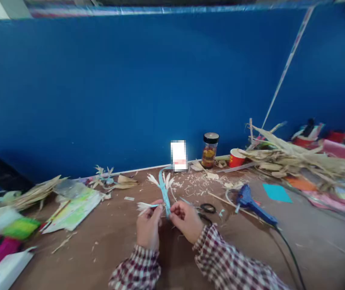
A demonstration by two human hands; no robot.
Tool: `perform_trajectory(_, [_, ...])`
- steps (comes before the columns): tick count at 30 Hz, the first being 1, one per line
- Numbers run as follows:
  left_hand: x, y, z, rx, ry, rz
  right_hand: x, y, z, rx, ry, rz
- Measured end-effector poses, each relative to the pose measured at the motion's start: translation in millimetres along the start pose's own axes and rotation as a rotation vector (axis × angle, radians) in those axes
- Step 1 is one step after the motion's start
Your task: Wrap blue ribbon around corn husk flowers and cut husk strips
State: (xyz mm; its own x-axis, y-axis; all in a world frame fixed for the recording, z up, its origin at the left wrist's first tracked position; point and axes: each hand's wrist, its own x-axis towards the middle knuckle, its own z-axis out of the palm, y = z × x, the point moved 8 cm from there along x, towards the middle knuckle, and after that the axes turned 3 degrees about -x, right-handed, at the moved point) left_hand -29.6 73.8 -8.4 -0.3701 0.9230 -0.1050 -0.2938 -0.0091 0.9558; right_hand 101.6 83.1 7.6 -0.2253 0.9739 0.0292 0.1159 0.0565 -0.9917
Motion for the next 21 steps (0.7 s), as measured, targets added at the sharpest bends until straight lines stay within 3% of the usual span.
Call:
perform_trajectory(8, [0,21,-2.4,0.136,-0.005,0.097,-1,0,-2,0.035,-0.001,0.019])
perform_trajectory(15, [5,18,-9.7,0.095,0.05,0.066,-3,-2,-1,0.061,-0.003,0.036])
perform_trajectory(21, [4,16,-7.0,0.034,0.015,0.071,-1,-2,-2,0.064,0.005,0.039])
